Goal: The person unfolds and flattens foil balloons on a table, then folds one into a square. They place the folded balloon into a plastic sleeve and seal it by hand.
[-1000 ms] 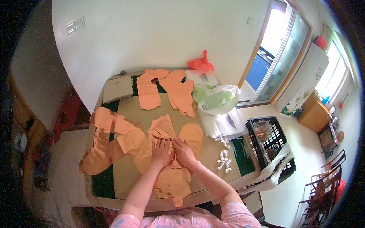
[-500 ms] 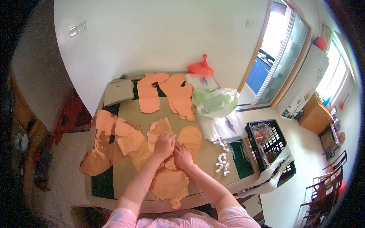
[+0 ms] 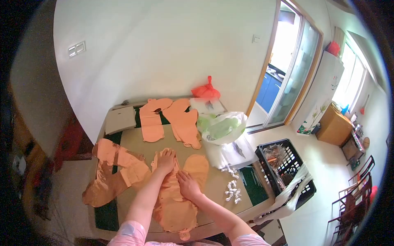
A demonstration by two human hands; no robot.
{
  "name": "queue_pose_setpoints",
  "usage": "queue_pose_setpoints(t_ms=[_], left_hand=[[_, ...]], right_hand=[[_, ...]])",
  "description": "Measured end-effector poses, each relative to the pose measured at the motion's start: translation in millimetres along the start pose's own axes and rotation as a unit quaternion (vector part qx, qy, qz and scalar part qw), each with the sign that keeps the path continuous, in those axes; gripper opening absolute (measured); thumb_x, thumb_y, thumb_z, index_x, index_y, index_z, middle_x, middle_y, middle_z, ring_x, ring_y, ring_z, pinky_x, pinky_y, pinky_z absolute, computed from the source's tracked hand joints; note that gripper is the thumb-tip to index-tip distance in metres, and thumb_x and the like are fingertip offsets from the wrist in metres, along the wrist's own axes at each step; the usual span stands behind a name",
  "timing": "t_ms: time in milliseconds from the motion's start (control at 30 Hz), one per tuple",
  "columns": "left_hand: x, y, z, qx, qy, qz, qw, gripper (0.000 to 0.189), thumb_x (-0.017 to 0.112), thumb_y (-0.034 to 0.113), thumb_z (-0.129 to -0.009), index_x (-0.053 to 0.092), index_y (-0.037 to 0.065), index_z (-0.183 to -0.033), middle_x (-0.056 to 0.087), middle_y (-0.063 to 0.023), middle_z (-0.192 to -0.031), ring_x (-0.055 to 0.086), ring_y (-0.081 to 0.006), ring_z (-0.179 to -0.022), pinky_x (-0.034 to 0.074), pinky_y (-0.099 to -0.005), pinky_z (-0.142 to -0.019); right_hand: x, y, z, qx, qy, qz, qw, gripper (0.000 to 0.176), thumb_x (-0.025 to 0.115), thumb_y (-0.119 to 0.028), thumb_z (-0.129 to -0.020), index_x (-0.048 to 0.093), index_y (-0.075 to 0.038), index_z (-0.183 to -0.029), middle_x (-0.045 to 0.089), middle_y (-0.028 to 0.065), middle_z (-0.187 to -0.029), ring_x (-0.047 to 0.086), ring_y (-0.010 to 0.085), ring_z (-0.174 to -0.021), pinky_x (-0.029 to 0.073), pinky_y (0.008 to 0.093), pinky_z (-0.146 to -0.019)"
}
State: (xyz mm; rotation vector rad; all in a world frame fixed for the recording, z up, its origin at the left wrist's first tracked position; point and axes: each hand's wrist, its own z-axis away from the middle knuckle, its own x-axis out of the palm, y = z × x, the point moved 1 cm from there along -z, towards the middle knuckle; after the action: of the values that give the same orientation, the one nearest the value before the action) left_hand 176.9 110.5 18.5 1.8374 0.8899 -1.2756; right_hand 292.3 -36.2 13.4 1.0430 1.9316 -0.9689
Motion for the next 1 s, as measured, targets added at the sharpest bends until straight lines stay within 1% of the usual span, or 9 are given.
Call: queue_pose_setpoints(t_ms=[100,200,500,600,700,800,833,933,1000], left_hand=[[9,3,7,0.000,0.055,0.081,0.995,0.045,0.048,0.027,-0.093,0.049,0.005,-0.132,0.047,-0.0131,-0.139,0.040,-0.0301,-0.131,0.026,-0.0553,-0.109],[-25,27,59,-0.009,-0.021,0.096,0.995,0.047,0.047,0.024,-0.092,0.045,0.004,-0.135,0.041,-0.0155,-0.144,0.034,-0.0291,-0.137,0.024,-0.0520,-0.112],[-17,35,110,-0.009,0.015,0.087,0.996,0.049,0.047,0.023,-0.091,0.044,0.003,-0.136,0.041,-0.0146,-0.144,0.031,-0.0299,-0.138,0.024,-0.0532,-0.112],[-16,35,109,-0.030,-0.023,0.074,0.997,0.051,0.044,0.025,-0.093,0.040,0.005,-0.139,0.036,-0.0115,-0.148,0.027,-0.0272,-0.141,0.019,-0.0513,-0.114],[-9,35,108,-0.025,0.001,0.072,0.997,0.050,0.046,0.026,-0.092,0.042,0.005,-0.138,0.038,-0.0118,-0.147,0.029,-0.0274,-0.140,0.021,-0.0514,-0.114],[-8,34,108,-0.019,0.017,0.079,0.997,0.050,0.048,0.026,-0.091,0.043,0.005,-0.137,0.040,-0.0126,-0.145,0.031,-0.0278,-0.139,0.021,-0.0515,-0.113],[-9,35,110,-0.020,0.016,0.083,0.996,0.050,0.048,0.026,-0.092,0.043,0.005,-0.137,0.039,-0.0126,-0.146,0.031,-0.0276,-0.139,0.021,-0.0514,-0.113],[-10,34,108,-0.025,0.005,0.083,0.996,0.051,0.048,0.028,-0.092,0.042,0.006,-0.138,0.038,-0.0129,-0.147,0.030,-0.0278,-0.139,0.021,-0.0507,-0.114],[-16,37,108,-0.035,-0.042,0.067,0.996,0.054,0.045,0.027,-0.092,0.037,0.008,-0.143,0.033,-0.0095,-0.150,0.025,-0.0251,-0.142,0.015,-0.0494,-0.116]], right_hand=[[-1,0,1,-0.003,-0.004,-0.005,1.000,0.041,0.056,-0.007,-0.084,0.055,0.000,-0.124,0.053,0.0169,-0.133,0.046,0.0327,-0.127,0.035,0.0442,-0.107],[-1,-1,1,0.012,-0.012,-0.028,0.999,0.043,0.057,-0.007,-0.083,0.054,0.000,-0.126,0.052,0.0169,-0.134,0.045,0.0328,-0.128,0.035,0.0443,-0.108],[6,15,1,0.031,-0.041,-0.082,0.995,0.042,0.060,-0.010,-0.083,0.054,-0.001,-0.124,0.053,0.0175,-0.131,0.048,0.0339,-0.123,0.036,0.0479,-0.104],[-32,19,3,0.268,0.045,-0.125,0.954,0.041,0.060,-0.018,-0.084,0.054,-0.001,-0.120,0.058,0.0164,-0.117,0.052,0.0327,-0.115,0.040,0.0496,-0.096],[-54,27,14,0.332,0.070,0.151,0.929,0.041,0.064,-0.029,-0.083,0.055,-0.002,-0.113,0.059,0.0146,-0.105,0.054,0.0317,-0.104,0.043,0.0473,-0.085],[-44,42,24,0.331,0.024,0.150,0.931,0.040,0.065,-0.034,-0.083,0.057,-0.003,-0.107,0.059,0.0130,-0.103,0.054,0.0307,-0.102,0.044,0.0446,-0.083],[-34,48,24,0.324,0.056,0.151,0.932,0.035,0.065,-0.032,-0.083,0.058,-0.003,-0.101,0.059,0.0120,-0.099,0.055,0.0302,-0.099,0.043,0.0451,-0.084],[-37,42,15,0.287,0.075,0.064,0.953,0.024,0.064,-0.023,-0.086,0.058,-0.002,-0.096,0.062,0.0120,-0.091,0.061,0.0263,-0.090,0.047,0.0412,-0.078],[-58,7,3,0.285,0.061,-0.130,0.948,0.018,0.060,-0.017,-0.089,0.059,-0.001,-0.098,0.063,0.0125,-0.087,0.063,0.0228,-0.085,0.049,0.0362,-0.077]])
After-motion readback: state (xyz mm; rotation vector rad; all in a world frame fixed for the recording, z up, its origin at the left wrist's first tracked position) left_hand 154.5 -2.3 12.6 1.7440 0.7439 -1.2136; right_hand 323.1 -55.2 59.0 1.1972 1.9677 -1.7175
